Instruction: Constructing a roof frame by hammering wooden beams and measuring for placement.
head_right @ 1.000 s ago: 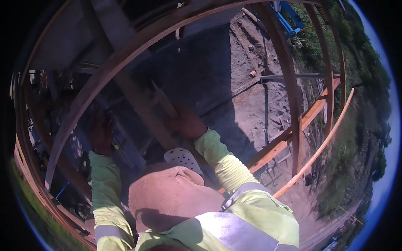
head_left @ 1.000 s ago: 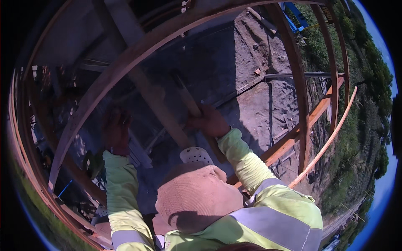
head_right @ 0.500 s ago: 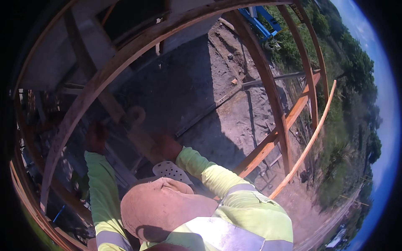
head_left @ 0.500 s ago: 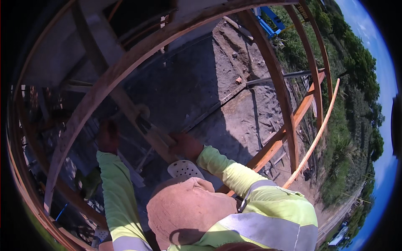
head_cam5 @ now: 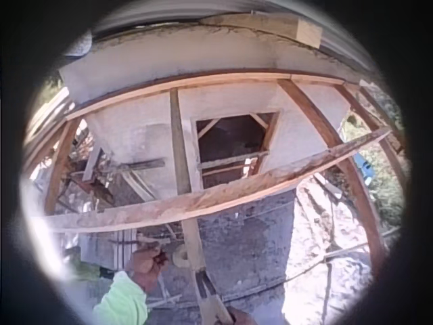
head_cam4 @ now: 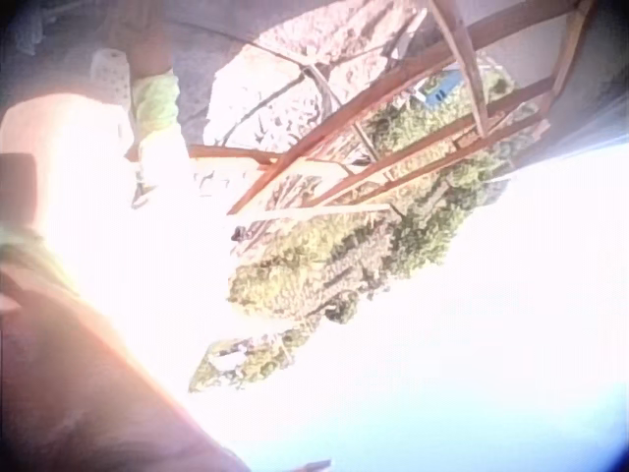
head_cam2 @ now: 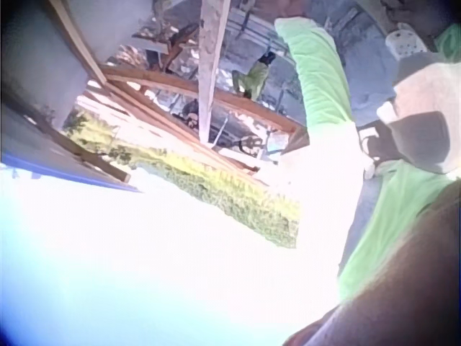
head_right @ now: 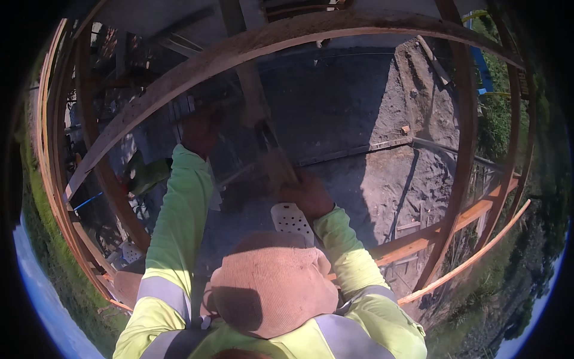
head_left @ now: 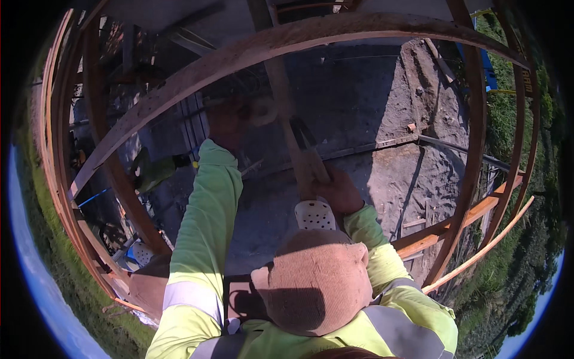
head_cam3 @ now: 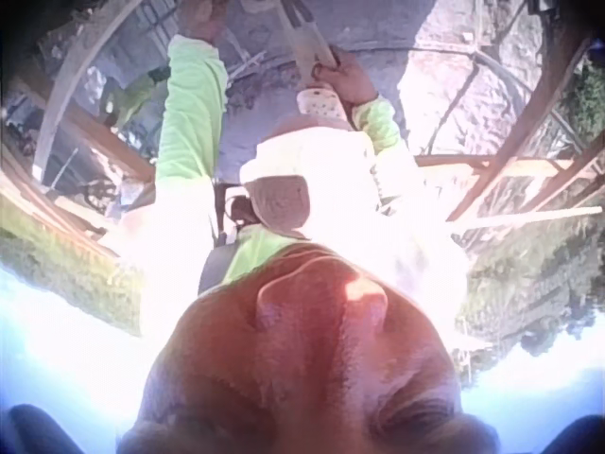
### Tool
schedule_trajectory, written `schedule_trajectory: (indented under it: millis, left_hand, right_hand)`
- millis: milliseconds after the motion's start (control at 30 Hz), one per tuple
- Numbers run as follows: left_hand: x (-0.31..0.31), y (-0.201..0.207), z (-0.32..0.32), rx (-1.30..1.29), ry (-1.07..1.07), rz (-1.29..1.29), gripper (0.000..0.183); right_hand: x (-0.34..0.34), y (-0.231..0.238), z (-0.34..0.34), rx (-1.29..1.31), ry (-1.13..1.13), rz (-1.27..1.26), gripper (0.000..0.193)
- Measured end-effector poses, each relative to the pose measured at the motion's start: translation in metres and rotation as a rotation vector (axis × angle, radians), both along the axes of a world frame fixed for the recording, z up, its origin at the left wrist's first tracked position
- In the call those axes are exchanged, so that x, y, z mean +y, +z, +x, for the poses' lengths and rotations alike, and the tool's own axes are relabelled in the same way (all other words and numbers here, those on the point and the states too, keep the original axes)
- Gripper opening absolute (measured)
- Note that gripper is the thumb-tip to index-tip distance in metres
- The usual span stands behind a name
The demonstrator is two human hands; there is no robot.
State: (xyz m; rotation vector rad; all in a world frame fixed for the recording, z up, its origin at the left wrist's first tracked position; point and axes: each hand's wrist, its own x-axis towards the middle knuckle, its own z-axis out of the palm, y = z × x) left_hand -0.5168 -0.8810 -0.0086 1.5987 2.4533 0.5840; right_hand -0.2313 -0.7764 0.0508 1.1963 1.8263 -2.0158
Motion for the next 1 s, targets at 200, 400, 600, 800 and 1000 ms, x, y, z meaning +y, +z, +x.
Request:
schedule_trajectory:
  millis: [200, 400, 600, 800, 1000]
  left_hand:
    - [0.032, 0.027, 0.036, -1.36, 0.735, 0.543, 0.022]
    - [0.063, 0.052, 0.03, -0.466, 0.525, 0.352, 0.015]
    - [0.082, 0.037, 0.019, -0.441, 0.345, 0.48, 0.018]
    - [0.083, 0.025, 0.014, -0.353, 0.288, 0.426, 0.016]
    - [0.083, 0.017, 0.009, -0.218, 0.24, 0.44, 0.015]
  right_hand:
    - [0.006, -0.027, 0.023, -0.009, -0.07, -0.083, 0.04]
    - [0.019, -0.002, 0.005, 0.033, -0.101, -0.054, 0.033]
    - [0.025, -0.009, 0.005, 0.112, -0.122, -0.042, 0.035]
    - [0.024, -0.003, 0.003, 0.109, -0.134, -0.04, 0.034]
    - [0.026, -0.004, 0.003, 0.105, -0.141, -0.041, 0.033]
